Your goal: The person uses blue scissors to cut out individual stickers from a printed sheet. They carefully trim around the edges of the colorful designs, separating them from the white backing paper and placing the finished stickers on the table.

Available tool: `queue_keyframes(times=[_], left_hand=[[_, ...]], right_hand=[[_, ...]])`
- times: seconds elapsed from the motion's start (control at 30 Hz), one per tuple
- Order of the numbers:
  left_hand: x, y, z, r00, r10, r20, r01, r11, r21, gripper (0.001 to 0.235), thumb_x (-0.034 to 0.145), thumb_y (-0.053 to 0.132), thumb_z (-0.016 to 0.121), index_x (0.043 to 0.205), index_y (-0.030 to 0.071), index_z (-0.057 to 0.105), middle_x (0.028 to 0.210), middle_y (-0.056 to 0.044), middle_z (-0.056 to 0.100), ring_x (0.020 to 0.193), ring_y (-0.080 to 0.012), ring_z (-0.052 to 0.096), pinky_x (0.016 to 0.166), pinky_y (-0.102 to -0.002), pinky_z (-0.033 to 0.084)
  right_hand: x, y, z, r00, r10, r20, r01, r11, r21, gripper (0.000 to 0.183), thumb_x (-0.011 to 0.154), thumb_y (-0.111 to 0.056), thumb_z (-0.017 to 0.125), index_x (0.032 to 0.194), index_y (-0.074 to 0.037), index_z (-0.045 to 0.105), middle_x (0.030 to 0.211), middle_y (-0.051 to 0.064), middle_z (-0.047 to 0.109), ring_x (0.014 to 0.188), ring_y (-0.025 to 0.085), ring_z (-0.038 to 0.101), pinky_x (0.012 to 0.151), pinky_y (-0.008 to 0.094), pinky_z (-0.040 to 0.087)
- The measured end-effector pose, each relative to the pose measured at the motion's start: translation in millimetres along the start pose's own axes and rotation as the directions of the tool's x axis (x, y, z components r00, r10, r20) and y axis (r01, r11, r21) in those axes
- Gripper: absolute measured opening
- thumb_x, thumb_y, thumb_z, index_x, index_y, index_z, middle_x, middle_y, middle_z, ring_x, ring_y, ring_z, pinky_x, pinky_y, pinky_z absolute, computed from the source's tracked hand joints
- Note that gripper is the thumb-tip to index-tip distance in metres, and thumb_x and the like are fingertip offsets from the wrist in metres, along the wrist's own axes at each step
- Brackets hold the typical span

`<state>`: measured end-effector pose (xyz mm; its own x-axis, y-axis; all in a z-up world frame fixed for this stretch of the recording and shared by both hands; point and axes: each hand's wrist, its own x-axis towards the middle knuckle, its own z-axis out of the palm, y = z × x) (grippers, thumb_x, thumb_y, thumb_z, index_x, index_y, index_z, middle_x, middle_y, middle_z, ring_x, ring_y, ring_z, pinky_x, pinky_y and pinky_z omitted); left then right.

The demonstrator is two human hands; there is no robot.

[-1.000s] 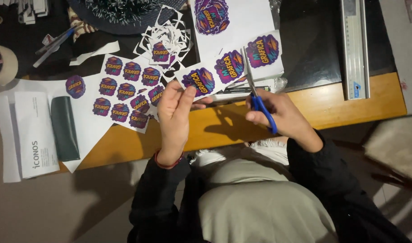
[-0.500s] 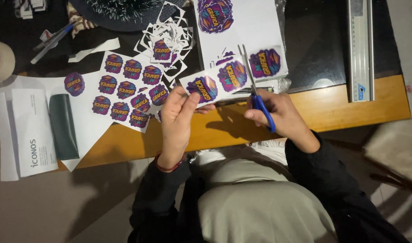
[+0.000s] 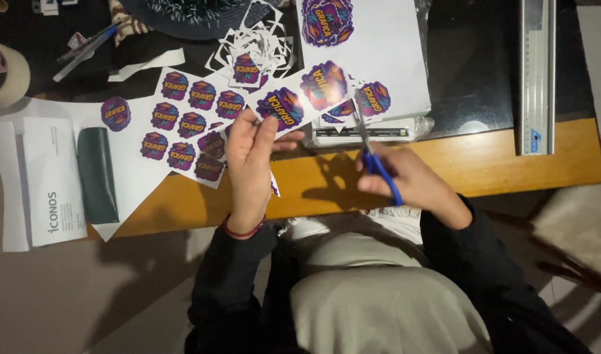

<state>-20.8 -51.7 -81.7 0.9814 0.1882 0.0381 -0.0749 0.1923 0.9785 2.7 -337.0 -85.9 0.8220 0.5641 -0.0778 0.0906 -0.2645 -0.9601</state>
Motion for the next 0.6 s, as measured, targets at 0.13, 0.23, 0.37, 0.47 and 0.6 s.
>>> queue_keyframes(times=[0.13, 0.23, 0.37, 0.47, 0.6], left_hand=[[-6, 11, 19, 0.999, 0.037, 0.007, -0.036, 0.998, -0.054, 0.024, 0.114, 0.026, 0.06, 0.125, 0.005, 0.061, 0.112, -0.019, 0.079, 0.092, -0.0241, 0.083, 0.082, -0.032, 0.07], [-8, 10, 32, 0.999, 0.039, 0.033, -0.036, 0.997, -0.074, 0.024, 0.114, 0.026, 0.061, 0.125, 0.005, 0.062, 0.111, -0.02, 0.079, 0.091, -0.0245, 0.083, 0.081, -0.032, 0.07], [-11, -4, 37, 0.996, 0.065, 0.067, -0.061, 0.996, -0.064, 0.023, 0.113, 0.027, 0.062, 0.121, 0.005, 0.062, 0.109, -0.018, 0.08, 0.093, -0.0238, 0.083, 0.082, -0.031, 0.069], [-9, -23, 34, 0.995, 0.062, 0.075, -0.055, 0.995, -0.087, 0.023, 0.114, 0.026, 0.062, 0.125, 0.005, 0.062, 0.111, -0.019, 0.08, 0.095, -0.0231, 0.082, 0.085, -0.029, 0.068], [-11, -6, 42, 0.994, 0.066, 0.086, -0.058, 0.995, -0.087, 0.024, 0.114, 0.026, 0.062, 0.126, 0.005, 0.061, 0.112, -0.02, 0.08, 0.097, -0.0251, 0.083, 0.086, -0.031, 0.069]], right_hand=[[-6, -13, 9, 0.986, 0.115, 0.121, -0.104, 0.99, -0.093, 0.051, 0.082, -0.051, 0.089, 0.105, -0.01, 0.07, 0.069, 0.013, 0.079, 0.058, 0.029, 0.073, 0.06, 0.039, 0.056], [0, -21, 12, 0.989, 0.098, 0.107, -0.09, 0.993, -0.072, 0.048, 0.081, -0.051, 0.09, 0.1, -0.012, 0.07, 0.065, 0.008, 0.077, 0.055, 0.023, 0.071, 0.057, 0.033, 0.055], [1, -17, 15, 0.998, 0.021, 0.052, -0.019, 0.999, -0.031, 0.041, 0.082, -0.047, 0.092, 0.098, -0.015, 0.071, 0.064, 0.002, 0.076, 0.053, 0.016, 0.067, 0.053, 0.029, 0.052], [1, -14, 15, 1.0, -0.01, 0.026, 0.01, 1.0, 0.002, 0.038, 0.083, -0.044, 0.092, 0.097, -0.015, 0.072, 0.063, 0.002, 0.075, 0.052, 0.015, 0.066, 0.053, 0.028, 0.052], [-1, -8, 16, 0.999, -0.033, -0.003, 0.033, 0.999, 0.0, 0.038, 0.081, -0.044, 0.093, 0.096, -0.015, 0.073, 0.059, 0.002, 0.073, 0.05, 0.014, 0.062, 0.051, 0.028, 0.049]])
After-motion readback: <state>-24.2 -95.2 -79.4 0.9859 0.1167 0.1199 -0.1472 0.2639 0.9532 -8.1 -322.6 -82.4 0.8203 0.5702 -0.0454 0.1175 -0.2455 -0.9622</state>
